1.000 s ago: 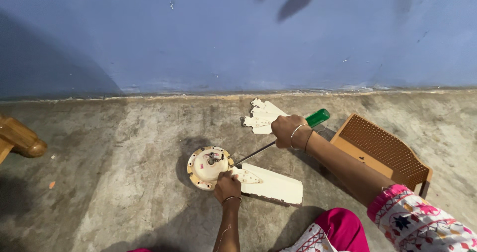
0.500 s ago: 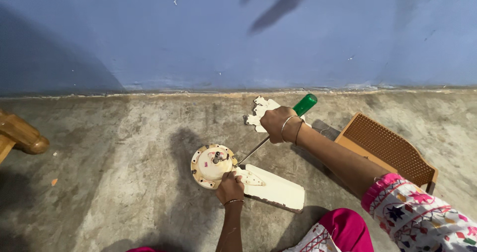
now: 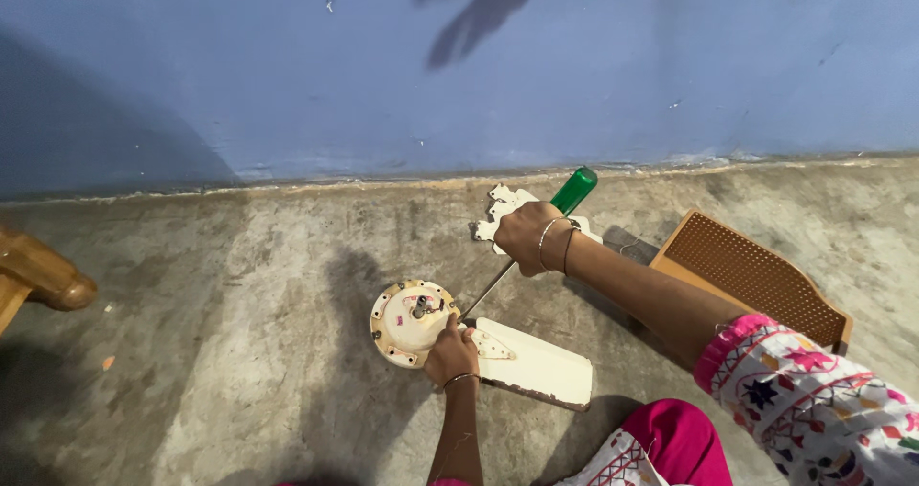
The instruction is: The person uses a screwdriver to remove screws from the central hub of an electric fan, detaching the fan blades one by one. The removed screws are placed into a nearby basket.
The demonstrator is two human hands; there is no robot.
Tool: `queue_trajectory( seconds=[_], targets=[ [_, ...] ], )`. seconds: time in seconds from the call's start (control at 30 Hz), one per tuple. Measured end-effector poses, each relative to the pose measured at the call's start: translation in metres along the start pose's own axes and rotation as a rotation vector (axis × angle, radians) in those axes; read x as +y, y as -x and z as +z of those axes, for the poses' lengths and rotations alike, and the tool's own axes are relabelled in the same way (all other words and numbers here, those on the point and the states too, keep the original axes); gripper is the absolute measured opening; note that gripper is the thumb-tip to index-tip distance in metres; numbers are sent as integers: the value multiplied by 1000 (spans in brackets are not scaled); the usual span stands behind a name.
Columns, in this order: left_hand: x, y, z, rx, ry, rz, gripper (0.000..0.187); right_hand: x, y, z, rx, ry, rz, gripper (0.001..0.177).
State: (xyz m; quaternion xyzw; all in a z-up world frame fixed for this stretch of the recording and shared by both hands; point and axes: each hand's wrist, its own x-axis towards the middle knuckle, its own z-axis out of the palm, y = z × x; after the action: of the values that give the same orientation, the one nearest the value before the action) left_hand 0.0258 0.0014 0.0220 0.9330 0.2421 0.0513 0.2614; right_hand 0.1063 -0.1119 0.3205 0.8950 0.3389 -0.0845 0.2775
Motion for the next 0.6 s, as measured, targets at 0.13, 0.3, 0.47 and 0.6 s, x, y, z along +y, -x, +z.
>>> queue_trajectory(
  seconds=[0.13,0.3,0.47,0.6],
  targets=[
    [5,-3,0,-37,-15,-21,41,4,3,3,-2,42,-45,15],
    [7,-5,0,-54,17,-83,43,3,3,7,-35,114,-121,16],
    [10,-3,-5,-44,32,-68,43,-2,-2,10,150,198,-228,9],
    [10,0,-11,-65,43,-77,47,-12,-11,4,245,361,-362,9]
  ],
)
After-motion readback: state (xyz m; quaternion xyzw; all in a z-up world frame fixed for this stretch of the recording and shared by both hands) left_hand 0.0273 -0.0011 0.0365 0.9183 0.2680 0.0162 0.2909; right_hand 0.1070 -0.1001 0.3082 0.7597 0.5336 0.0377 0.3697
